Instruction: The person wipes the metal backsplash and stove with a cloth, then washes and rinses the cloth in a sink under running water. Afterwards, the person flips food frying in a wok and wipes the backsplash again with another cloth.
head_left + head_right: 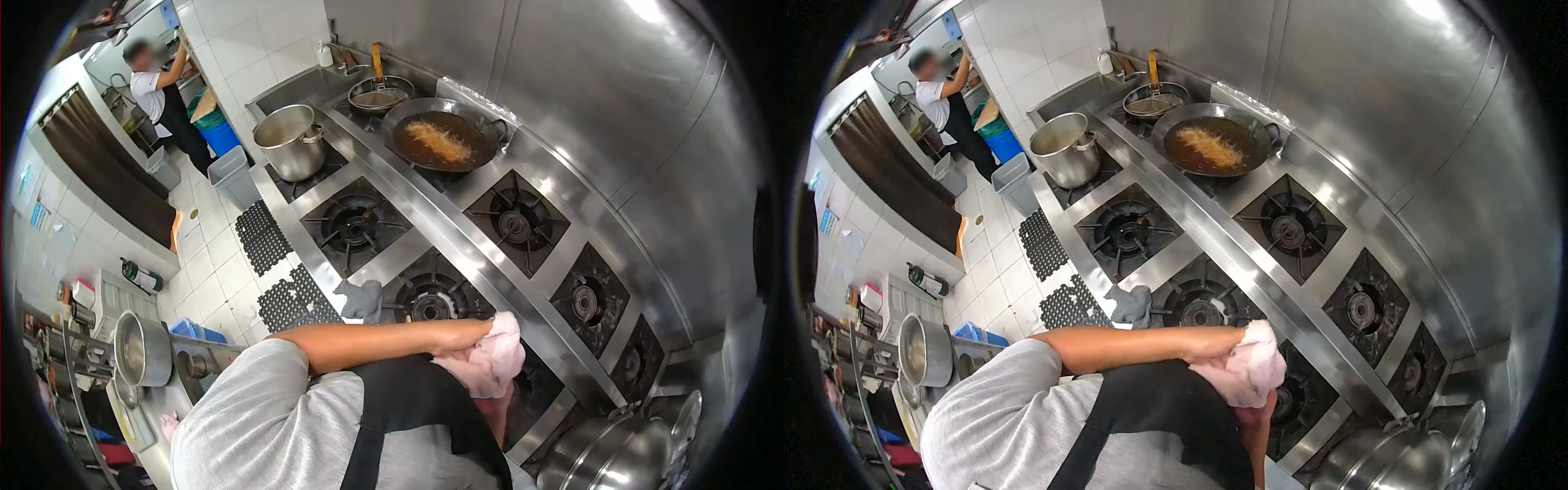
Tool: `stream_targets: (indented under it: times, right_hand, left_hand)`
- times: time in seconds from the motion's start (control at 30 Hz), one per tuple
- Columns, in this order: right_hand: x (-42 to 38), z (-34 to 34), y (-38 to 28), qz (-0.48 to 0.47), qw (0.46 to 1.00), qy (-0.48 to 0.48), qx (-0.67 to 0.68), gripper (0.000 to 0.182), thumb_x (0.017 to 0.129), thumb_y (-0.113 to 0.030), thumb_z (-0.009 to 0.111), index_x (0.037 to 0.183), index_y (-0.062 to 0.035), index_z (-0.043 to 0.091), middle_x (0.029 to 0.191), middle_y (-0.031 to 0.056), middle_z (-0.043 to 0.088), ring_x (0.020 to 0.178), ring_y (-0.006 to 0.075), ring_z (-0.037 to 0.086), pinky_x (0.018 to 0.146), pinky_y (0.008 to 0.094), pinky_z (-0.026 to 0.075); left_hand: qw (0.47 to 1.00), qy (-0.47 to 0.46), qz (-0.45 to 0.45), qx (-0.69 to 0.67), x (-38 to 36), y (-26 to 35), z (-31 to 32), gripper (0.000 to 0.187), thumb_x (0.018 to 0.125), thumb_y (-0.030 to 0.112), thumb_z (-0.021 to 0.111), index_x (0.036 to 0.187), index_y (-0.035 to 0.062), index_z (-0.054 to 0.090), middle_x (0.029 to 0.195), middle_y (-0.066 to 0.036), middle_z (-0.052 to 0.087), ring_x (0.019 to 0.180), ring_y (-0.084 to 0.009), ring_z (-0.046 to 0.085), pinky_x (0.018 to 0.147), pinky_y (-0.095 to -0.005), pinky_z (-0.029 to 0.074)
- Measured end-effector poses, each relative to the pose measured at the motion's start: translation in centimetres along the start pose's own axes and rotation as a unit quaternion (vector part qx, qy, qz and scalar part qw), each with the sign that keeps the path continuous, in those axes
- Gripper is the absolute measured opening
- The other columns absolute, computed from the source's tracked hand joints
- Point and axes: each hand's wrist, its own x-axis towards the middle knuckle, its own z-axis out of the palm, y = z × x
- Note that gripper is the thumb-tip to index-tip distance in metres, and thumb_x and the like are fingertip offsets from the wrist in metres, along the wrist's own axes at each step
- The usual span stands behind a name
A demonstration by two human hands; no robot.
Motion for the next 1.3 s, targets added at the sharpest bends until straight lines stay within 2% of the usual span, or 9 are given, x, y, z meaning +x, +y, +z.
stream_targets:
  times: [0.1,0.3,0.5,0.6,0.67,0.8,0.87,1.07,1.3]
  right_hand:
    - [1.7,3.2,-1.6,-0.070,0.995,0.027,0.071,0.067,0.106,-0.051,0.036,0.156,-0.0068,0.039,0.154,0.0164,0.047,0.141,0.0388,0.047,0.117,0.0556,0.039]
    - [6.2,0.8,-2.6,-0.055,0.990,0.028,0.127,0.066,0.105,-0.051,0.041,0.152,-0.0061,0.043,0.153,0.0177,0.048,0.139,0.0388,0.047,0.116,0.0568,0.038]
    - [8.7,13.4,-2.2,-0.033,0.907,0.020,-0.418,0.052,0.093,-0.031,0.069,0.135,-0.0036,0.053,0.125,0.0124,0.060,0.114,0.0291,0.060,0.091,0.0382,0.053]
    - [8.1,14.6,-1.3,0.040,0.986,0.048,-0.154,0.054,0.087,-0.027,0.074,0.132,-0.0022,0.055,0.119,0.0129,0.063,0.108,0.0294,0.063,0.086,0.0375,0.055]
    - [7.0,15.7,0.4,-0.060,0.929,0.032,-0.365,0.059,0.088,-0.042,0.071,0.129,-0.0025,0.057,0.122,0.0159,0.063,0.110,0.0327,0.062,0.084,0.0446,0.055]
    - [8.7,21.0,1.0,-0.432,0.519,-0.235,-0.699,0.035,0.082,-0.023,0.077,0.110,-0.0058,0.065,0.104,0.0114,0.067,0.094,0.0290,0.066,0.081,0.0423,0.055]
    - [8.3,21.1,2.3,-0.433,0.484,-0.230,-0.725,0.028,0.083,-0.016,0.075,0.108,-0.0072,0.065,0.102,0.0094,0.067,0.092,0.0265,0.067,0.080,0.0387,0.055]
    - [5.5,21.6,8.8,-0.138,0.682,-0.133,-0.705,0.023,0.087,-0.024,0.071,0.101,-0.0057,0.068,0.094,0.0101,0.066,0.087,0.0270,0.065,0.077,0.0378,0.049]
    - [7.2,24.5,19.1,0.035,0.623,-0.187,-0.758,0.031,0.093,-0.028,0.064,0.107,-0.0010,0.067,0.102,0.0138,0.066,0.093,0.0277,0.064,0.082,0.0380,0.049]
  left_hand:
    - [0.909,0.224,0.157,0.314,3.4,-5.0,-5.0,0.057,0.096,0.018,0.059,0.150,0.0064,0.046,0.145,-0.019,0.054,0.131,-0.0253,0.054,0.104,-0.0354,0.048]
    - [0.987,0.128,0.050,0.081,2.0,-6.0,-9.7,0.051,0.103,0.029,0.061,0.147,0.0041,0.051,0.140,-0.014,0.061,0.130,-0.0204,0.054,0.107,-0.0340,0.045]
    - [0.994,0.082,0.017,0.070,-2.5,-8.5,-12.2,0.056,0.106,0.044,0.057,0.145,0.0047,0.054,0.133,-0.009,0.063,0.122,-0.0182,0.056,0.100,-0.0340,0.047]
    - [0.993,0.104,-0.057,0.000,-5.7,-9.7,-12.0,0.057,0.106,0.052,0.052,0.145,0.0106,0.055,0.133,-0.003,0.061,0.112,-0.0148,0.056,0.093,-0.0307,0.048]
    - [0.989,0.132,-0.059,-0.023,-7.6,-11.6,-11.0,0.057,0.106,0.052,0.053,0.146,0.0123,0.055,0.135,-0.002,0.061,0.108,-0.0146,0.057,0.091,-0.0299,0.048]
    - [0.978,0.191,-0.040,-0.072,-13.6,-13.3,-7.4,0.060,0.104,0.055,0.054,0.147,0.0132,0.055,0.138,-0.004,0.060,0.105,-0.0154,0.058,0.096,-0.0312,0.050]
    - [0.969,0.236,-0.025,-0.069,-16.3,-15.5,-6.1,0.061,0.105,0.055,0.052,0.144,0.0087,0.057,0.136,-0.005,0.061,0.111,-0.0165,0.060,0.100,-0.0322,0.049]
    - [0.934,0.346,0.083,0.046,-23.0,-20.1,-2.7,0.055,0.106,0.045,0.055,0.133,-0.0027,0.062,0.121,-0.010,0.068,0.101,-0.0182,0.062,0.091,-0.0353,0.053]
    - [0.916,0.371,0.146,-0.040,-29.3,-25.7,-6.8,0.047,0.106,0.043,0.057,0.126,0.0021,0.066,0.110,-0.004,0.066,0.103,-0.0136,0.058,0.088,-0.0312,0.051]
